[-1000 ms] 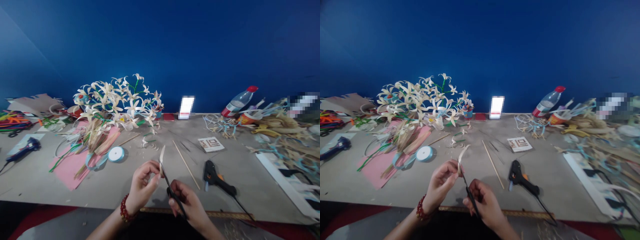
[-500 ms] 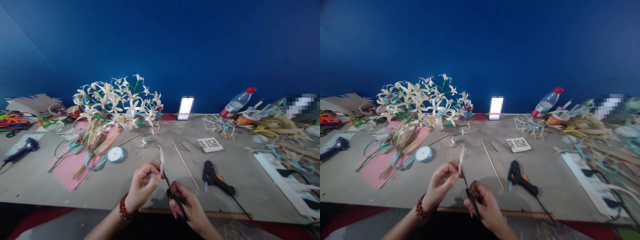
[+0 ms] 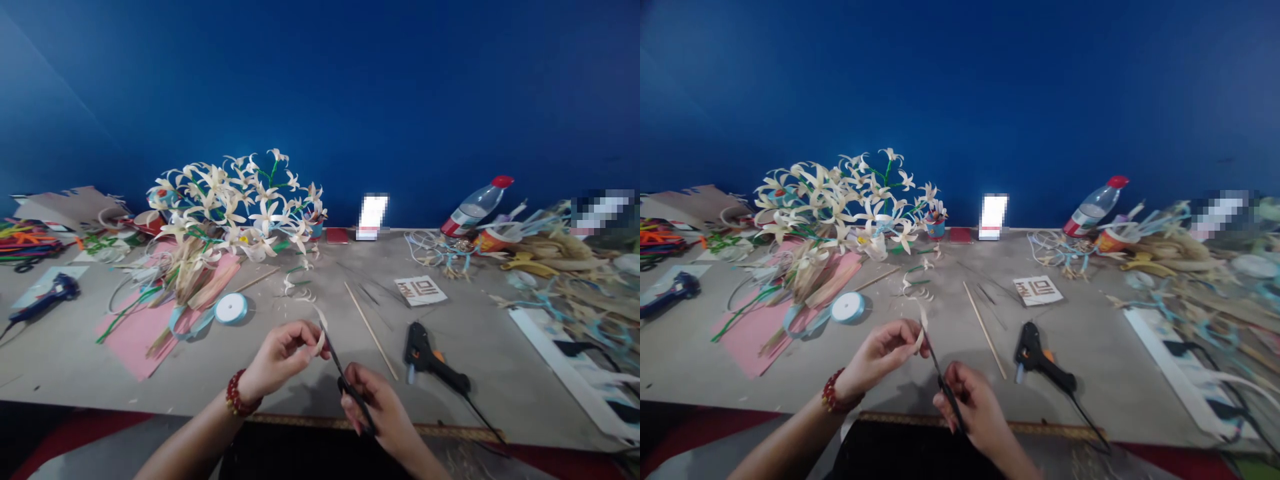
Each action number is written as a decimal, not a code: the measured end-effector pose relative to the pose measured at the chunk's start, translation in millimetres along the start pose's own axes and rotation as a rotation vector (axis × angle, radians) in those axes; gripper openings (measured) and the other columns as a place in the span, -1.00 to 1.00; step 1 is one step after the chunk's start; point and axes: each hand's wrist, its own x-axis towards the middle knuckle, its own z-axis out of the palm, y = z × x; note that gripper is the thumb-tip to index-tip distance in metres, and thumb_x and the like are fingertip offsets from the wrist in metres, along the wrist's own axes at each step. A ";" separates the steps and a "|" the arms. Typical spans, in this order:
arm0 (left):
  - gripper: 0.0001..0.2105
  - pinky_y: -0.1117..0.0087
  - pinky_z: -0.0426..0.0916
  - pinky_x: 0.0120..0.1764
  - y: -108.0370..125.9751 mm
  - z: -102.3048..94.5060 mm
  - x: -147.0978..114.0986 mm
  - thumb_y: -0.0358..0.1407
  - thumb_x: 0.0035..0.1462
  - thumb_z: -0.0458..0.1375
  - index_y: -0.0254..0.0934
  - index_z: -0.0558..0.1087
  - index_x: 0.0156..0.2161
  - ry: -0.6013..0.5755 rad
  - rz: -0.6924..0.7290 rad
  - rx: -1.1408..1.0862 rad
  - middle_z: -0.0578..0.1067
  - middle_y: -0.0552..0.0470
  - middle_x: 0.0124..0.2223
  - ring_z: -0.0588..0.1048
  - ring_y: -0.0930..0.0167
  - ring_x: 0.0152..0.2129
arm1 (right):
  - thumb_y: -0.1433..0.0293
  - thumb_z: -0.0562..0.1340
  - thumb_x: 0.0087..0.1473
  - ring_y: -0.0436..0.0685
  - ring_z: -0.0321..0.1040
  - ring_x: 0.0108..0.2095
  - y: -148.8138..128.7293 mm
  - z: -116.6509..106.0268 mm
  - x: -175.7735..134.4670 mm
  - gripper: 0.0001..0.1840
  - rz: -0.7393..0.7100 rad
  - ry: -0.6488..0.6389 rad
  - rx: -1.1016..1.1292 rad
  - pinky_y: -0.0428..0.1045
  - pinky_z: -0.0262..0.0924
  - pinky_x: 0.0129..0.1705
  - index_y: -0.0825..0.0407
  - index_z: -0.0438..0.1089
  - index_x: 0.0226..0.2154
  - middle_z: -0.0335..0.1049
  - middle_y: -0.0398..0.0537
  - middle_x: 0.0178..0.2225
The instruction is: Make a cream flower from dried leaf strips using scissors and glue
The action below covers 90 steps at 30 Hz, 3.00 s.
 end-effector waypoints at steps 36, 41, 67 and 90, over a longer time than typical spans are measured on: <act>-0.82 0.37 0.33 -0.10 -22.5 13.5 -7.7 -0.26 0.06 0.36 -0.29 0.49 -0.28 0.309 -0.121 -0.294 0.44 0.03 -0.26 0.44 0.39 -0.27 | 0.16 0.49 -0.21 -0.05 0.17 -0.59 -27.9 18.6 48.2 -0.51 -0.258 0.284 0.238 -0.11 0.12 -0.54 -0.04 0.26 -0.33 0.38 -0.22 -0.49; -0.92 0.44 0.30 -0.12 -27.7 20.8 -8.3 -0.35 0.12 0.31 -0.28 0.51 -0.36 0.389 0.000 -0.221 0.39 0.05 -0.30 0.39 0.43 -0.28 | 0.16 0.48 -0.19 -0.05 0.15 -0.60 -29.1 24.3 48.1 -0.52 -0.249 0.304 0.209 -0.12 0.09 -0.55 -0.03 0.25 -0.34 0.33 -0.25 -0.51; -0.85 0.44 0.37 -0.23 -1.2 12.2 -4.9 -0.35 0.02 0.38 -0.32 0.48 -0.41 0.399 -0.160 -0.463 0.49 0.07 -0.38 0.47 0.49 -0.44 | -0.12 0.40 -0.16 -0.07 0.02 -0.56 -24.4 -5.6 12.4 -0.38 0.051 -0.165 -0.053 -0.13 -0.05 -0.50 -0.02 0.14 -0.45 0.15 -0.28 -0.52; -0.84 0.45 0.37 -0.26 0.6 11.9 -3.1 -0.34 0.00 0.39 -0.33 0.49 -0.43 0.442 -0.155 -0.429 0.49 0.06 -0.38 0.47 0.49 -0.45 | -0.09 0.43 -0.19 -0.07 -0.03 -0.55 -21.0 -5.2 16.3 -0.37 0.034 -0.109 -0.119 -0.14 -0.09 -0.53 -0.04 0.11 -0.45 0.10 -0.31 -0.54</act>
